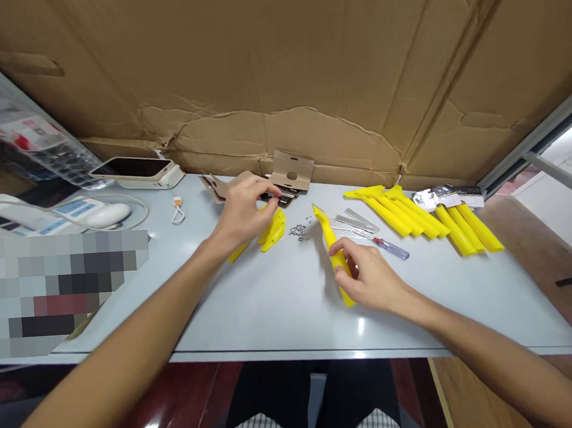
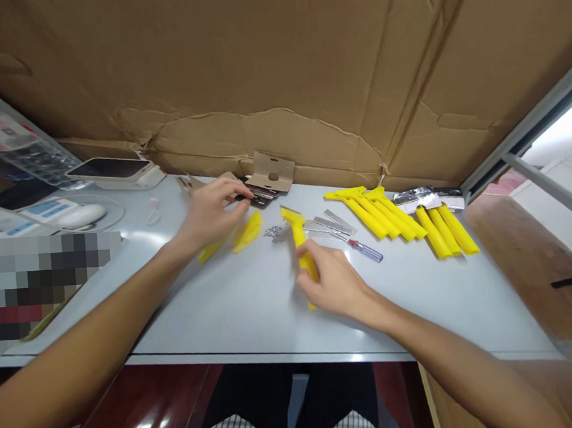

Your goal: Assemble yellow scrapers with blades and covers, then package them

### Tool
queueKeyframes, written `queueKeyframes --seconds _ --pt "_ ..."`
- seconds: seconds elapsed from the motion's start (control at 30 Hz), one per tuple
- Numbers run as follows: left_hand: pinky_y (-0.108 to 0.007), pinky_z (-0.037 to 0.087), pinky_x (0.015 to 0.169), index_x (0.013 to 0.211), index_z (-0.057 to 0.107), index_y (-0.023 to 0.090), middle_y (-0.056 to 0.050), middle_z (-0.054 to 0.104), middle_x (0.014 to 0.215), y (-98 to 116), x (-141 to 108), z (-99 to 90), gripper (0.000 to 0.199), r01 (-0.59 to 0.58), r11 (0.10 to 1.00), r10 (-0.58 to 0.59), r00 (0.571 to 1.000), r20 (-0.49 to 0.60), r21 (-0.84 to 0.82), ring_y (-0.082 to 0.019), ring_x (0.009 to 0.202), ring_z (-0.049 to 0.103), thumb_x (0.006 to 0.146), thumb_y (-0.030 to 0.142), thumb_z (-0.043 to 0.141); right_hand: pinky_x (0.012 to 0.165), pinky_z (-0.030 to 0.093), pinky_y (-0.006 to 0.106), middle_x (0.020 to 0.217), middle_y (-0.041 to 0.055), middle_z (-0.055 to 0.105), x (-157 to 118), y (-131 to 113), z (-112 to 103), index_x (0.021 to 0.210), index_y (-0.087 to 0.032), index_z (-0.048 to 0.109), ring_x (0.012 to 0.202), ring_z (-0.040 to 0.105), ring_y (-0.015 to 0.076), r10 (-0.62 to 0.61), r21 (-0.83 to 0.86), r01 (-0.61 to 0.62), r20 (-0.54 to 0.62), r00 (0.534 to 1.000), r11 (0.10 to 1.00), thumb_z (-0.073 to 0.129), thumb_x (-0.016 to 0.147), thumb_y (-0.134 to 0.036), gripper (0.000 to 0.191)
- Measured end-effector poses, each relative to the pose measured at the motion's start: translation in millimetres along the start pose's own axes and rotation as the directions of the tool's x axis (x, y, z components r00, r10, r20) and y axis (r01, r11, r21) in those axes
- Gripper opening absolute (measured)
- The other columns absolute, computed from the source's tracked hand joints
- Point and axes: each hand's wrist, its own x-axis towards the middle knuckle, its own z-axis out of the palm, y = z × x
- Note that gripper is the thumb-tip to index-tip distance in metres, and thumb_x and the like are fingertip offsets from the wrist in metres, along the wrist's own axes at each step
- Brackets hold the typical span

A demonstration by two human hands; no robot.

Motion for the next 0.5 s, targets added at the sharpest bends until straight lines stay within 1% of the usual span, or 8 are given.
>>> queueKeyframes --seconds 0.07,0.1,0.13,0.2,0.27,0.33,0.43,0.5 --pt "-0.039 0.054 0.095 0.094 0.074 0.023 -0.007 0.075 0.109 -4 2 -0.2 0.014 0.011 1.0 -0.011 1.0 -0.008 0.0 -0.025 0.105 0.067 0.09 0.021 0.061 0.062 0.041 0.031 0.082 -0.0039 0.061 1 1 -1 0.112 -0.027 0.051 0.064 0.058 0.0161 0.089 0.193 -0.094 0.033 0.995 0.977 0.058 0.086 -0.024 0.027" --pt "-0.039 0.054 0.095 0.094 0.074 0.023 -0.007 0.075 0.11 -7 3 0.1 0.014 0.02 1.0 -0.02 1.0 -0.014 -0.002 -0.025 0.106 0.067 0.09 0.021 0.061 0.061 0.045 0.031 0.086 -0.0039 0.062 1 1 -2 0.114 -0.028 0.047 0.064 0.061 0.0163 0.133 0.321 -0.148 0.068 0.989 0.935 0.06 0.085 -0.025 0.032" --pt "-0.039 0.054 0.094 0.095 0.074 0.022 -0.007 0.075 0.111 -9 6 0.7 0.015 0.029 1.0 -0.029 0.999 -0.018 -0.002 -0.025 0.106 0.067 0.09 0.02 0.06 0.061 0.05 0.033 0.092 -0.0037 0.062 1 1 -1 0.118 -0.03 0.044 0.065 0.064 0.0169 0.166 0.459 -0.201 0.117 0.979 0.866 0.062 0.084 -0.025 0.039" --pt "-0.04 0.053 0.095 0.096 0.075 0.021 -0.008 0.075 0.112 -12 13 3.2 0.018 0.033 0.999 -0.033 0.999 -0.003 0.019 -0.025 0.105 0.068 0.09 0.018 0.058 0.066 0.058 0.039 0.1 -0.003 0.064 3 1 -1 0.13 -0.033 0.037 0.068 0.071 0.0196 0.19 0.695 -0.295 0.226 0.955 0.656 0.065 0.083 -0.027 0.055" --pt "-0.042 0.051 0.1 0.099 0.076 0.02 -0.01 0.075 0.114 -14 23 7.2 0.022 0.015 0.997 -0.018 0.999 0.046 0.07 -0.027 0.108 0.067 0.091 0.017 0.055 0.072 0.062 0.046 0.101 -0.002 0.067 5 1 -1 0.141 -0.036 0.03 0.071 0.075 0.0224 0.186 0.819 -0.36 0.308 0.933 0.447 0.066 0.082 -0.027 0.07" --pt "-0.045 0.047 0.106 0.102 0.076 0.02 -0.011 0.075 0.117 -16 35 12.1 0.025 -0.007 0.994 -0.005 0.995 0.101 0.113 -0.029 0.114 0.065 0.092 0.016 0.053 0.076 0.063 0.048 0.099 -0.0003 0.071 8 1 0 0.147 -0.035 0.029 0.072 0.077 0.024 0.189 0.862 -0.392 0.347 0.919 0.322 0.066 0.082 -0.026 0.076" --pt "-0.046 0.044 0.111 0.107 0.076 0.02 -0.012 0.075 0.122 -19 51 20.1 0.029 -0.028 0.991 0.01 0.99 0.143 0.127 -0.031 0.12 0.062 0.091 0.015 0.053 0.078 0.062 0.047 0.098 0.0029 0.074 10 4 -1 0.151 -0.03 0.032 0.073 0.077 0.0244 0.199 0.869 -0.41 0.365 0.909 0.277 0.067 0.083 -0.028 0.077" --pt "-0.045 0.043 0.112 0.11 0.076 0.02 -0.013 0.076 0.125 -23 59 25.4 0.031 -0.043 0.991 0.02 0.984 0.176 0.128 -0.031 0.123 0.062 0.089 0.014 0.054 0.076 0.061 0.045 0.1 0.0044 0.074 10 6 -2 0.151 -0.028 0.037 0.073 0.075 0.0236 0.206 0.857 -0.397 0.345 0.916 0.328 0.07 0.084 -0.032 0.074"
